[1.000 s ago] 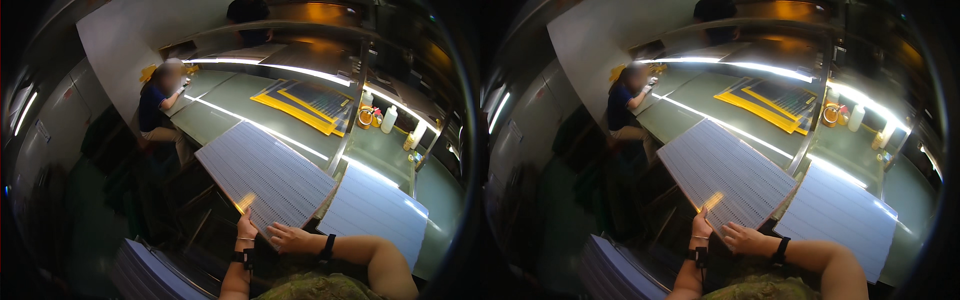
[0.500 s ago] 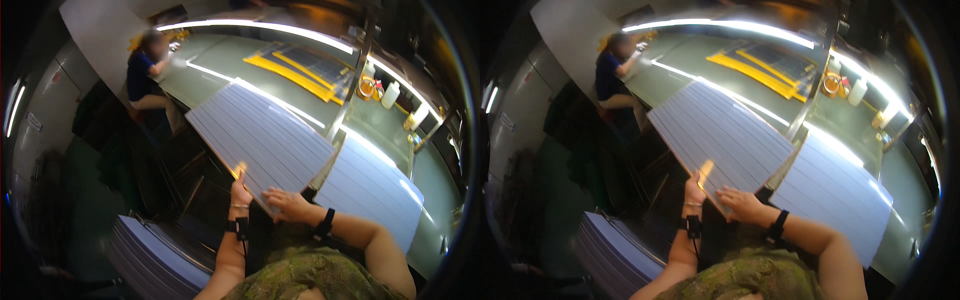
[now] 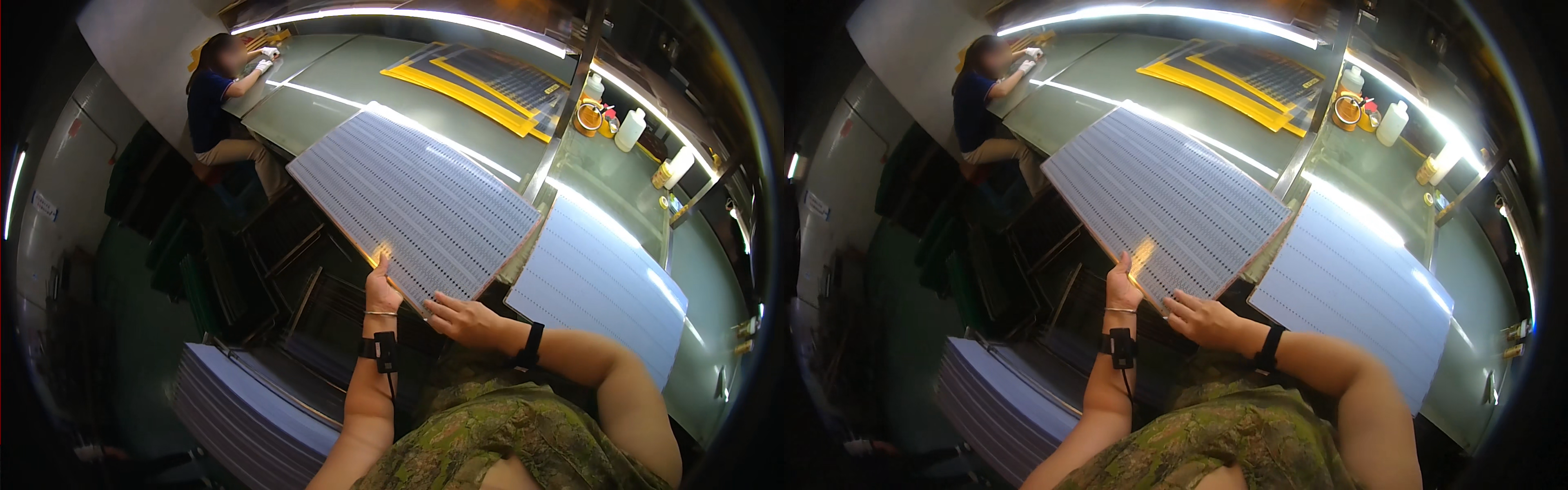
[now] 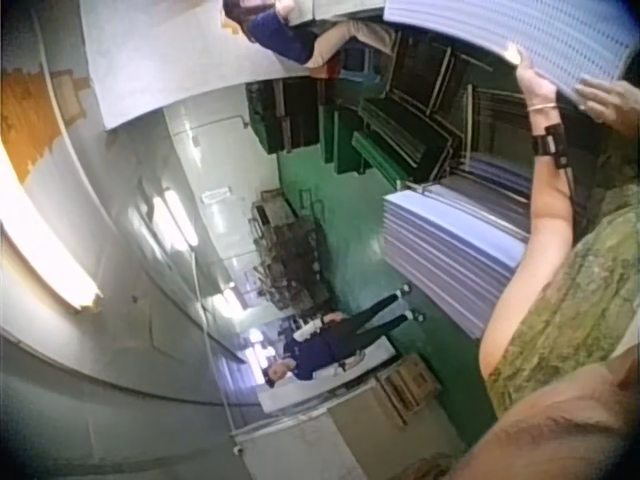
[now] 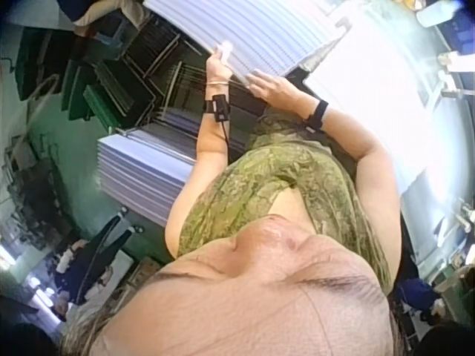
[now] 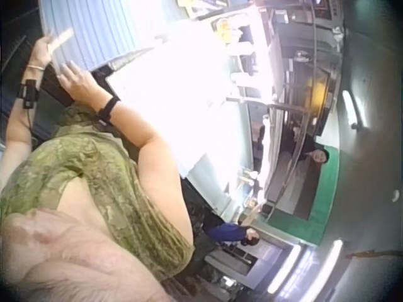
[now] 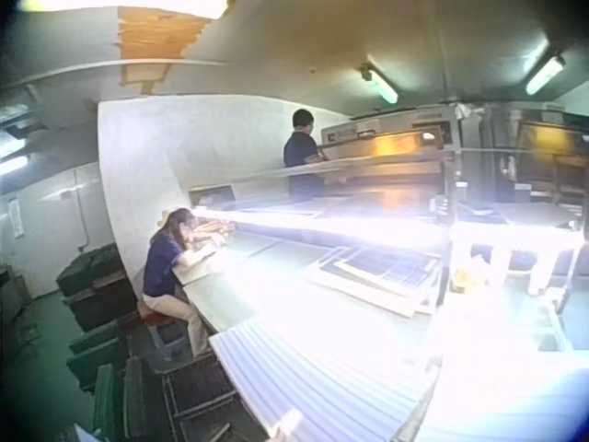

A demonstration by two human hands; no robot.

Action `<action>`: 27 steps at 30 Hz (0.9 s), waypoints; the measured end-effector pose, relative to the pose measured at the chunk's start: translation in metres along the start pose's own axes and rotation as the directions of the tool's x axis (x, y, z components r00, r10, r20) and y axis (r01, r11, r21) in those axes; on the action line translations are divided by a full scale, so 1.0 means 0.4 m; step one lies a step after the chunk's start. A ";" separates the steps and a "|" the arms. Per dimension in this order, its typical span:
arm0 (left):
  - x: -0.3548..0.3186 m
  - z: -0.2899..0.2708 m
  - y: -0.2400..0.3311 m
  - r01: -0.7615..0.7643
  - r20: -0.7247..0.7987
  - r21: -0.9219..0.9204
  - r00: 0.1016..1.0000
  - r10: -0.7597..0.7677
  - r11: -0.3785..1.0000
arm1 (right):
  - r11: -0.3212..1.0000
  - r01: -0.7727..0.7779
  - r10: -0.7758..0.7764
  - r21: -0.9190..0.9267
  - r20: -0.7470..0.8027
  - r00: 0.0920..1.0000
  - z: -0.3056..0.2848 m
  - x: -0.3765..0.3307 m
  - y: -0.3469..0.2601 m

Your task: Inspecting and organizing large white panels and applying protective films in a fabrication setting.

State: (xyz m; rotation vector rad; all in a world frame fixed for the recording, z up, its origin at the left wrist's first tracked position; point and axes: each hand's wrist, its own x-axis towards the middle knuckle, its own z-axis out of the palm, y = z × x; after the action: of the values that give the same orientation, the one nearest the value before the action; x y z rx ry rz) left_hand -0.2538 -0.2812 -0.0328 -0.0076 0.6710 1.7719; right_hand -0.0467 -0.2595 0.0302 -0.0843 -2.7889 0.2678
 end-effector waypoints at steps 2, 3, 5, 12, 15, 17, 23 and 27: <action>-0.004 -0.010 0.006 -0.038 0.014 0.064 0.999 0.037 0.997 | 1.000 0.014 -0.013 0.021 -0.050 0.999 -0.002 -0.007 0.006; -0.008 0.023 -0.001 -0.027 0.025 0.062 0.999 0.025 0.998 | 1.000 0.003 -0.002 0.010 -0.048 0.999 -0.021 -0.004 0.023; -0.027 0.078 -0.003 -0.119 0.049 -0.116 0.991 0.126 0.986 | 0.755 -0.509 0.550 0.414 0.023 0.835 -0.071 0.029 0.068; 0.048 0.007 0.001 -0.091 -0.157 0.269 0.978 0.137 0.959 | 0.855 -0.439 0.499 0.276 -0.207 0.842 -0.302 0.160 0.216; 0.083 0.005 -0.003 -0.108 -0.300 0.298 0.933 0.201 0.948 | 0.947 -0.304 0.301 0.101 -0.605 0.737 -0.539 0.228 0.241; 0.103 0.006 -0.001 -0.081 -0.351 0.288 0.918 0.184 0.954 | 0.965 -0.261 0.158 -0.027 -0.733 0.662 -0.689 0.245 0.174; 0.123 0.002 0.014 -0.126 -0.217 0.382 0.951 0.221 0.916 | 0.785 -0.188 -0.258 -0.590 -0.588 0.766 -0.892 0.106 0.017; 0.075 0.139 0.041 -0.590 0.024 0.688 0.601 0.799 0.422 | 0.872 -0.478 0.238 -0.108 -0.759 0.606 -0.862 -0.153 -0.094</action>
State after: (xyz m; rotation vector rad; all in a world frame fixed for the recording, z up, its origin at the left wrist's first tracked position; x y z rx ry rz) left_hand -0.2597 -0.2327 0.0104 0.5730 1.7104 2.2663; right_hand 0.1260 -0.2418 0.3368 -0.6924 -1.9429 -0.1036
